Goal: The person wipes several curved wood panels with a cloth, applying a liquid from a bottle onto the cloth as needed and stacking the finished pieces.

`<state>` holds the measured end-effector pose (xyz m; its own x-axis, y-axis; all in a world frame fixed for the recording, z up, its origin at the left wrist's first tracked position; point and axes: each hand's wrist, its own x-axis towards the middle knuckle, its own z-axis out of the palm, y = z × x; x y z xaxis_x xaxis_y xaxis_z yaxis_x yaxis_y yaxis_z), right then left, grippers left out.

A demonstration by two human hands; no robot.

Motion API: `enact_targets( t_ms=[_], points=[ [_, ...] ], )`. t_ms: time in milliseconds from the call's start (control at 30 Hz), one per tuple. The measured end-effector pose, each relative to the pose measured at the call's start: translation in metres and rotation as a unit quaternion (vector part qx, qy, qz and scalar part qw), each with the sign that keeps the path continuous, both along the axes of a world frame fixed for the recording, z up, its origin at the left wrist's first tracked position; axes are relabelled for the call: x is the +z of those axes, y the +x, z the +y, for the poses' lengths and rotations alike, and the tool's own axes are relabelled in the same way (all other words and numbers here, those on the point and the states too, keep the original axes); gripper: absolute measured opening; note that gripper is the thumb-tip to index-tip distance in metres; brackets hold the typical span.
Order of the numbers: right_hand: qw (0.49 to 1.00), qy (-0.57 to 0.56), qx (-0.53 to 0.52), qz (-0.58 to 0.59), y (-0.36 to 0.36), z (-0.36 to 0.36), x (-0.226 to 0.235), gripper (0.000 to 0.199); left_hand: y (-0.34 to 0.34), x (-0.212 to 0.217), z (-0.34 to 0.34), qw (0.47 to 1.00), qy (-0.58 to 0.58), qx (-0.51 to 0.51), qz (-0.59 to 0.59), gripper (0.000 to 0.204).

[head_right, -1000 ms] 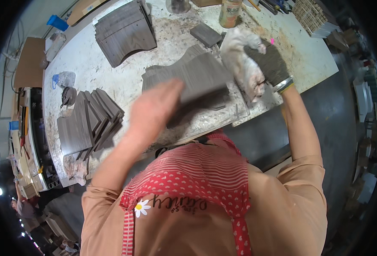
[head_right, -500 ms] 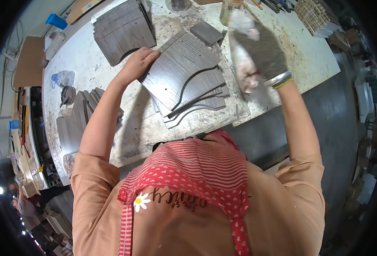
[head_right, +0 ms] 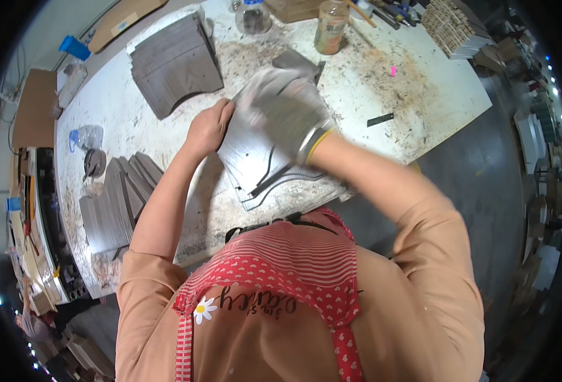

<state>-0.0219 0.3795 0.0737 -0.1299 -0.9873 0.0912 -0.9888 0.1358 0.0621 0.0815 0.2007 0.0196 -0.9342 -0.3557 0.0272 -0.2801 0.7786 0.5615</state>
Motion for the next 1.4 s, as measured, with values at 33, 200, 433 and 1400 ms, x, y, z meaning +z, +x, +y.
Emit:
enact_targets(
  t_ms=[33,200,433,1400],
  points=[
    [0.989,-0.030,0.037,-0.142,0.023,-0.002,-0.017,0.034,0.003,-0.002,-0.001,0.999,0.020,-0.031,0.032,0.034],
    [0.916,0.106,-0.150,-0.356,0.015,0.008,-0.031,0.016,0.003,-0.006,-0.015,0.993,0.110,-0.037,0.015,0.035],
    [0.848,-0.214,-0.329,-0.356,-0.073,0.125,0.030,0.041,-0.009,0.105,-0.045,0.987,0.124,-0.055,0.086,0.031],
    [0.951,-0.160,-0.027,-0.262,-0.038,0.039,0.015,0.031,0.040,0.007,0.124,0.949,-0.162,-0.269,0.045,0.053]
  ],
)
